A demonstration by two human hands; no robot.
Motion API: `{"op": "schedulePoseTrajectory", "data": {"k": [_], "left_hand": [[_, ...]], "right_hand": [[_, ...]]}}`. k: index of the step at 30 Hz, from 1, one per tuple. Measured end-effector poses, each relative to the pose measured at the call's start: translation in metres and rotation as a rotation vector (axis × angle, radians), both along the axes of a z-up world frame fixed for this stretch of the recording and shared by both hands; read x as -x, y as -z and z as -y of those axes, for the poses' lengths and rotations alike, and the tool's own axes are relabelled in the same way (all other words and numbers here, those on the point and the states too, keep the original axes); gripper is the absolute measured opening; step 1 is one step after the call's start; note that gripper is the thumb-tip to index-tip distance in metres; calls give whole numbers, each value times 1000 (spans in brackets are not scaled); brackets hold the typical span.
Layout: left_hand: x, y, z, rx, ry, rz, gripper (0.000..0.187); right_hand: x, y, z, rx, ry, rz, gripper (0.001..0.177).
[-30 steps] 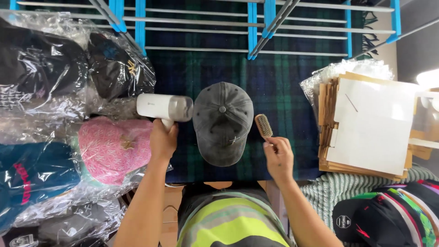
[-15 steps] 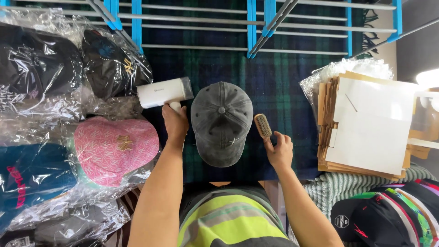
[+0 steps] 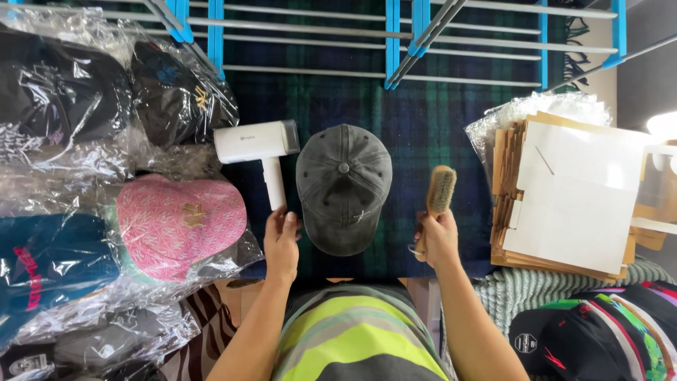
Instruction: Using a handheld steamer and a brush to clean and reshape a black baseball cap at a workstation.
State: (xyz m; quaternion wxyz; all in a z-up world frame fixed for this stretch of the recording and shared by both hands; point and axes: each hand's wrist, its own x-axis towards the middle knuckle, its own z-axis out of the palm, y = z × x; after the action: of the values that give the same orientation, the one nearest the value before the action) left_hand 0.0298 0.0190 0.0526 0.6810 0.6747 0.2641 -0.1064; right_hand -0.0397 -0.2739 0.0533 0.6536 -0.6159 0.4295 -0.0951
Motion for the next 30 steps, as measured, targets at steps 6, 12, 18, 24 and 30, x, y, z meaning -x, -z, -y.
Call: {"op": "schedulePoseTrajectory", "data": {"k": [6,12,18,24,30], "left_hand": [[8,33,5,303,71,-165,33],[-5,2,-9,-86,279,-111,56],[-76,-31,12,113,399,308,70],[-74,-30,29,67,422,222,81],[-72,-17,28,19,428,288,70]], "right_hand": [[-29,-3,-49,-167,-262,146,7],[-29,3,-42,208,-147,-15,16],[-87,-26,-39,-178,-205,288,37],[-91,-17,-36,-394,-59,346,12],[-80,5,-19,-340,-231,409,39]]}}
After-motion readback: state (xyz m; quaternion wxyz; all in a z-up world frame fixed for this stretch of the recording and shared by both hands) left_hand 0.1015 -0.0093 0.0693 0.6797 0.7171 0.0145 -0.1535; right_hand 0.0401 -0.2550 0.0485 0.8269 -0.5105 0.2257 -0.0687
